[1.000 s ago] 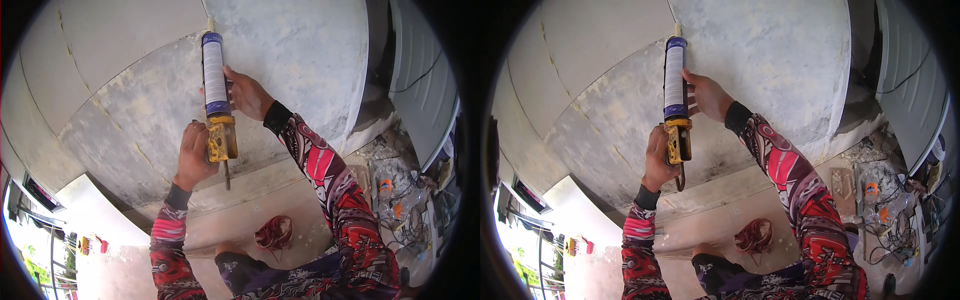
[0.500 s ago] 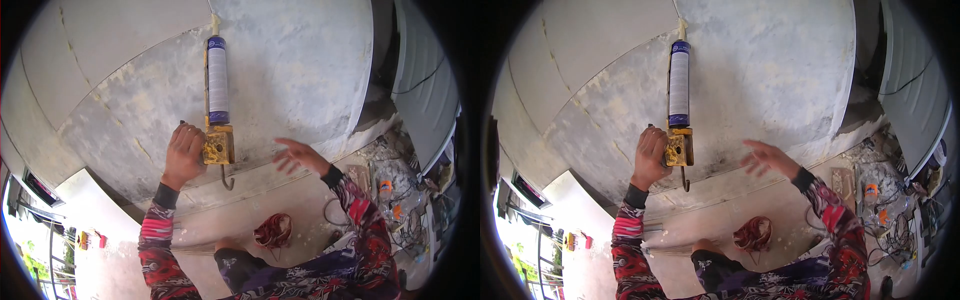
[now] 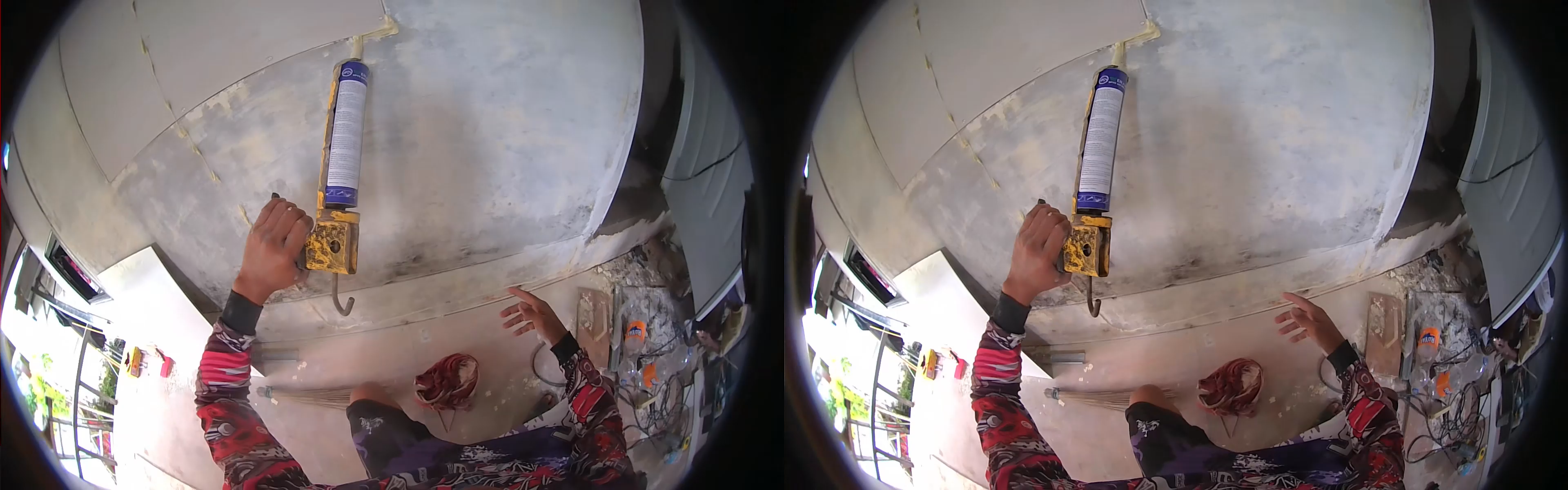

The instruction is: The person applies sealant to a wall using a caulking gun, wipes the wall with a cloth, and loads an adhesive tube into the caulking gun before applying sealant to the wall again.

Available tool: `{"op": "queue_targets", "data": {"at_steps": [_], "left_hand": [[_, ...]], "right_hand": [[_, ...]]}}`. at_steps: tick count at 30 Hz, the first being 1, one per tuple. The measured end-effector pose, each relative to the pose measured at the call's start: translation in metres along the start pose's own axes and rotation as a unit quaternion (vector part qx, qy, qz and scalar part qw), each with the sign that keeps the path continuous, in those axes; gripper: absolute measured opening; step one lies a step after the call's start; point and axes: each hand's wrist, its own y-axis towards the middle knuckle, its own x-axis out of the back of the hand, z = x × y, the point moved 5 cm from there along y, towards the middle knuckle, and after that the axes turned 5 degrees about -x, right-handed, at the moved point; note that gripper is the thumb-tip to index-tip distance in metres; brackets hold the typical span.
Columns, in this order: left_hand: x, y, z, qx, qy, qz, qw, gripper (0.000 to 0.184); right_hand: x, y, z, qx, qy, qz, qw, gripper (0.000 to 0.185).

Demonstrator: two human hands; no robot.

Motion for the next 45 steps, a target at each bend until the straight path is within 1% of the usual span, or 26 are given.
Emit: {"op": "queue_targets", "data": {"at_steps": [1, 4, 7, 15, 18, 25, 28, 30, 34, 39, 45], "left_hand": [[0.005, -0.002, 0.002, -0.002, 0.003, 0.002, 1.000, 0.058], [0.016, -0.010, 0.006, -0.004, 0.009, 0.007, 1.000, 0.056], [0.025, -0.021, 0.010, -0.004, 0.012, 0.007, 1.000, 0.055], [0.042, -0.044, 0.017, 0.014, -0.025, 0.000, 1.000, 0.059], [0.045, -0.053, 0.020, 0.029, -0.037, -0.018, 0.999, 0.059], [0.053, -0.073, 0.023, 0.050, -0.025, -0.028, 0.998, 0.055], [0.052, -0.082, 0.025, 0.059, -0.030, -0.029, 0.997, 0.056], [0.050, -0.093, 0.029, 0.071, -0.035, -0.025, 0.997, 0.058], [0.059, -0.103, 0.030, 0.089, -0.018, -0.038, 0.995, 0.058], [0.065, -0.116, 0.034, 0.126, -0.014, -0.028, 0.992, 0.056], [0.075, -0.119, 0.032, 0.132, 0.005, -0.069, 0.989, 0.049]], "right_hand": [[0.001, 0.001, -0.001, 0.000, 0.000, -0.002, 1.000, 0.073], [0.003, 0.004, -0.005, -0.009, -0.025, 0.001, 1.000, 0.079], [0.004, 0.002, -0.005, -0.007, -0.004, -0.006, 1.000, 0.070], [0.000, 0.011, -0.009, -0.005, -0.007, -0.008, 1.000, 0.071], [-0.001, 0.013, -0.011, -0.003, -0.013, -0.008, 1.000, 0.072], [-0.003, 0.015, -0.015, 0.000, -0.011, -0.007, 1.000, 0.070], [-0.001, 0.016, -0.017, 0.001, -0.024, -0.012, 1.000, 0.083], [0.000, 0.017, -0.019, -0.008, -0.026, -0.018, 0.999, 0.083], [-0.001, 0.019, -0.022, -0.017, -0.030, -0.016, 0.999, 0.085], [0.002, 0.023, -0.030, -0.021, -0.025, -0.009, 0.999, 0.083], [0.000, 0.023, -0.030, -0.018, -0.026, -0.010, 0.999, 0.078]]}}
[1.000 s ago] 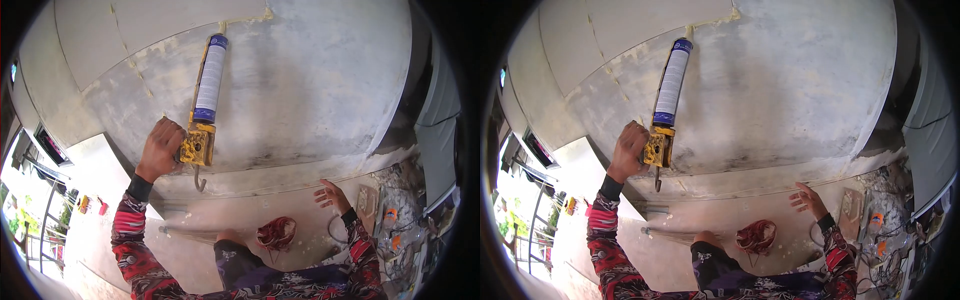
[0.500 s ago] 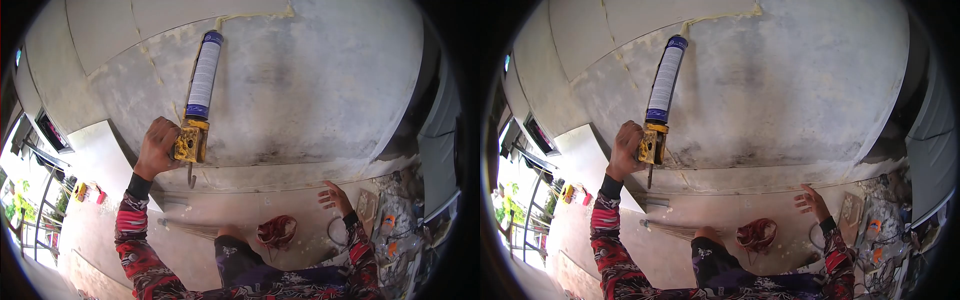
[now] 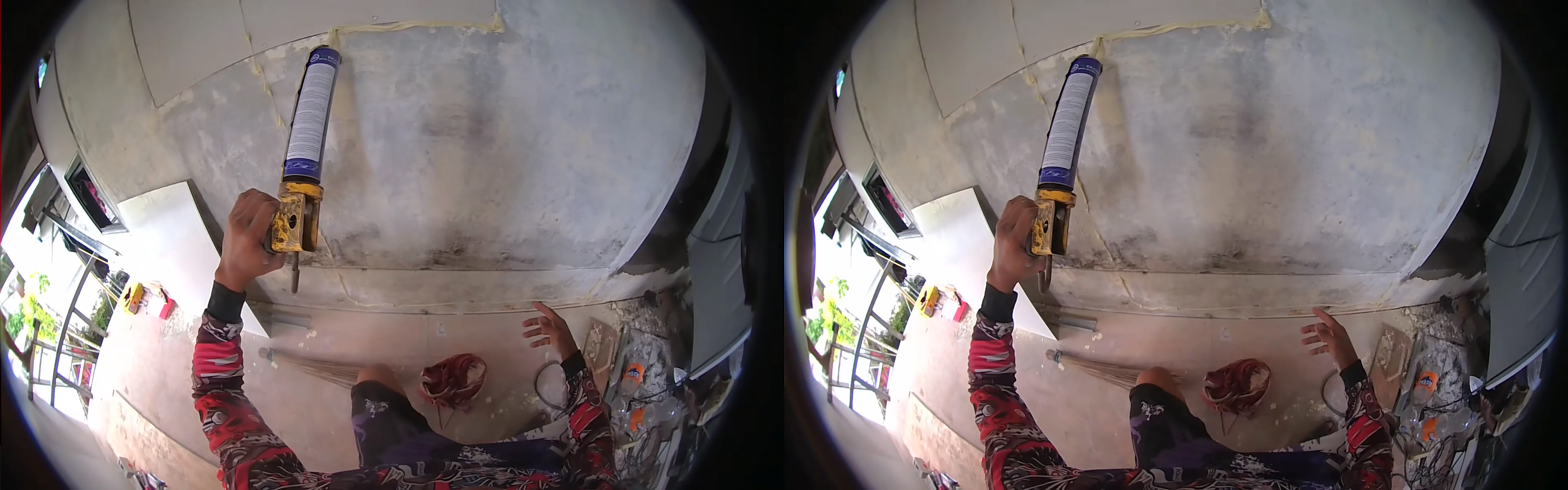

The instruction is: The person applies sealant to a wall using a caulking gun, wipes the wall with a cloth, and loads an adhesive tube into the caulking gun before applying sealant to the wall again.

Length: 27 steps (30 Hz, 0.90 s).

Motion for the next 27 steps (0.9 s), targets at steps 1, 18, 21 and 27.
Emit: {"op": "queue_targets", "data": {"at_steps": [1, 18, 21, 27], "left_hand": [[0.000, -0.003, 0.002, 0.006, 0.006, 0.006, 1.000, 0.051], [-0.054, -0.074, -0.026, 0.330, -0.228, -0.075, 0.913, 0.048], [-0.052, -0.074, -0.045, 0.312, -0.335, -0.166, 0.873, 0.038], [0.005, 0.035, -0.035, 0.148, -0.397, -0.208, 0.881, 0.032]], "right_hand": [[-0.001, 0.000, 0.000, 0.002, 0.000, 0.002, 1.000, 0.077], [-0.017, 0.026, -0.001, 0.014, -0.023, 0.038, 0.999, 0.074], [-0.018, 0.027, -0.001, 0.012, -0.044, 0.031, 0.998, 0.074], [-0.017, 0.025, -0.001, 0.033, -0.061, 0.010, 0.998, 0.067]]}}
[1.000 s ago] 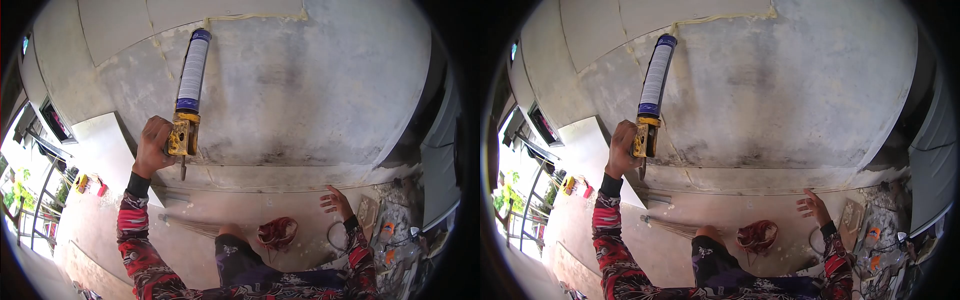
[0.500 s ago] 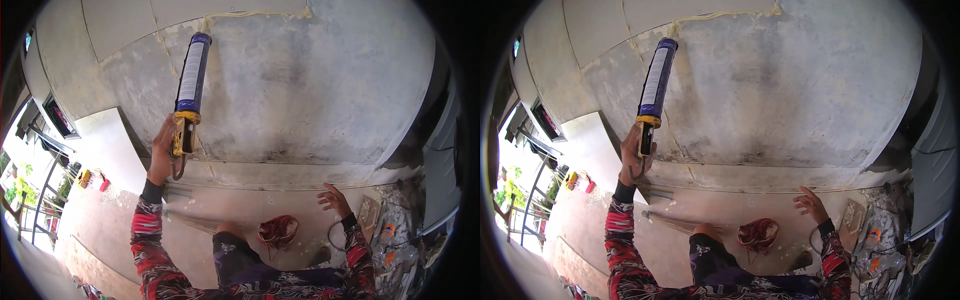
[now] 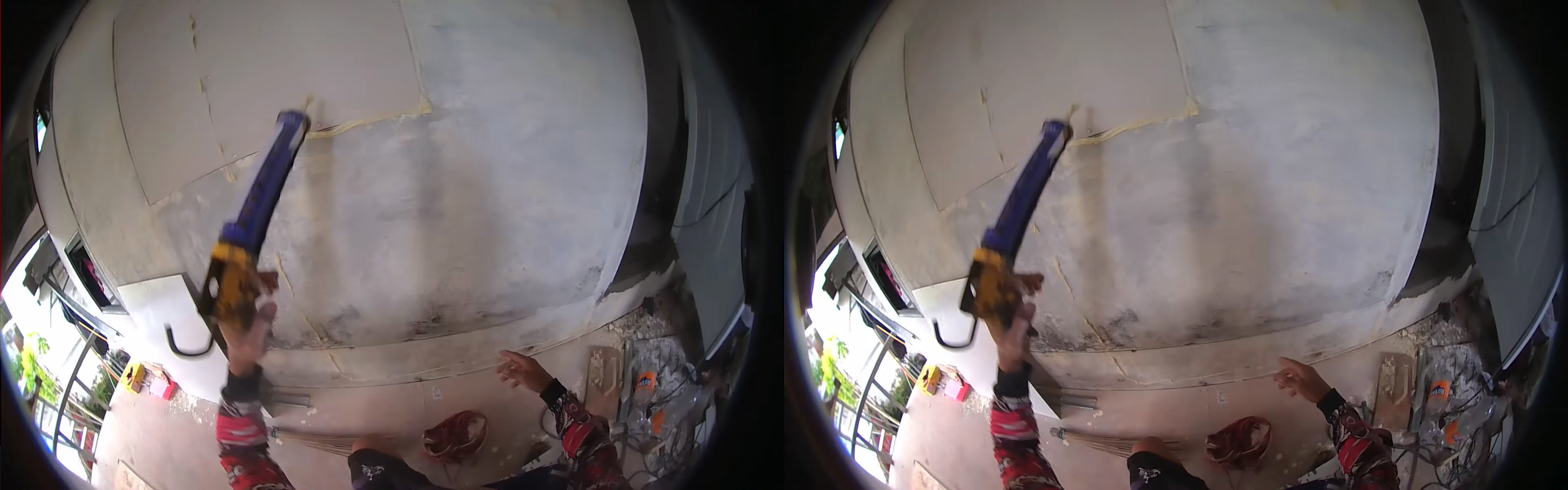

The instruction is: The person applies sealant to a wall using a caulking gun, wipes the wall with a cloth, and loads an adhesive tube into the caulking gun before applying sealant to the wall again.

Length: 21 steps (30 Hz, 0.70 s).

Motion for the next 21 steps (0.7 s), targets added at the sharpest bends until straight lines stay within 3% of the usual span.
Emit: {"op": "queue_targets", "data": {"at_steps": [4, 5, 7, 13, 21], "left_hand": [[-0.029, 0.106, -0.021, -0.061, -0.001, 0.055, 0.997, 0.028], [-0.039, 0.132, -0.021, -0.085, -0.075, 0.048, 0.992, 0.027], [-0.053, 0.189, -0.028, -0.093, -0.004, 0.054, 0.994, 0.021], [-0.102, 0.357, -0.062, -0.158, -0.095, 0.040, 0.982, 0.019], [-0.139, 0.404, -0.082, -0.130, -0.055, 0.006, 0.990, 0.010]], "right_hand": [[-0.002, -0.005, 0.006, 0.048, -0.052, -0.013, 0.997, 0.061], [-0.003, -0.003, 0.012, 0.075, -0.086, -0.015, 0.993, 0.060], [-0.006, -0.005, 0.016, 0.120, -0.150, -0.020, 0.981, 0.057], [-0.014, 0.015, -0.012, 0.186, -0.297, 0.007, 0.936, 0.052], [0.014, 0.006, -0.004, 0.180, -0.333, -0.024, 0.925, 0.051]]}}
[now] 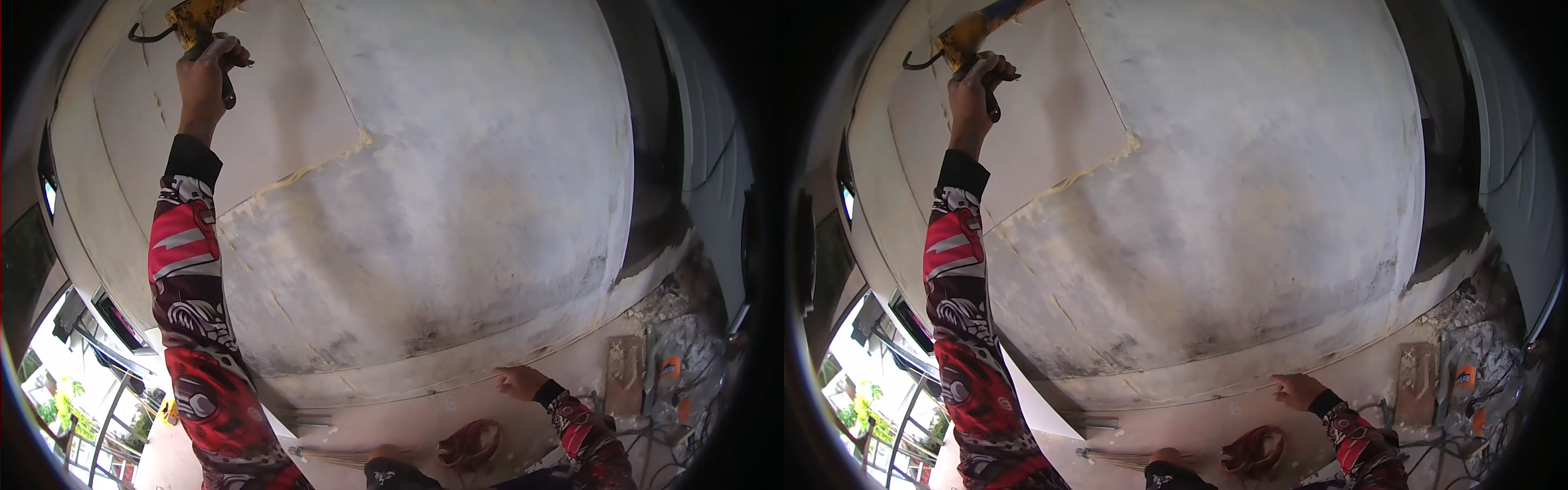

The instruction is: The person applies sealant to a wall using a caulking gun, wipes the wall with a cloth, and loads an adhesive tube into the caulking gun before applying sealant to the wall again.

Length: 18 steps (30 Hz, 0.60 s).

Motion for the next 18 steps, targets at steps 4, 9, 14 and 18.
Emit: {"op": "queue_targets", "data": {"at_steps": [4, 9, 14, 18], "left_hand": [[0.000, -0.005, 0.004, -0.012, 0.023, 0.016, 1.000, 0.010], [0.004, -0.024, 0.008, -0.001, 0.006, 0.011, 1.000, 0.010], [0.012, -0.049, 0.006, 0.006, -0.001, 0.019, 1.000, 0.010], [0.011, -0.073, 0.007, 0.009, -0.004, 0.020, 1.000, 0.009]], "right_hand": [[0.010, -0.002, -0.004, -0.004, 0.008, -0.014, 1.000, 0.049], [0.022, -0.010, 0.003, 0.008, -0.003, -0.032, 0.999, 0.048], [0.017, -0.008, 0.000, 0.019, 0.002, -0.031, 0.999, 0.049], [0.015, -0.007, 0.003, 0.019, -0.001, -0.027, 0.999, 0.052]]}}
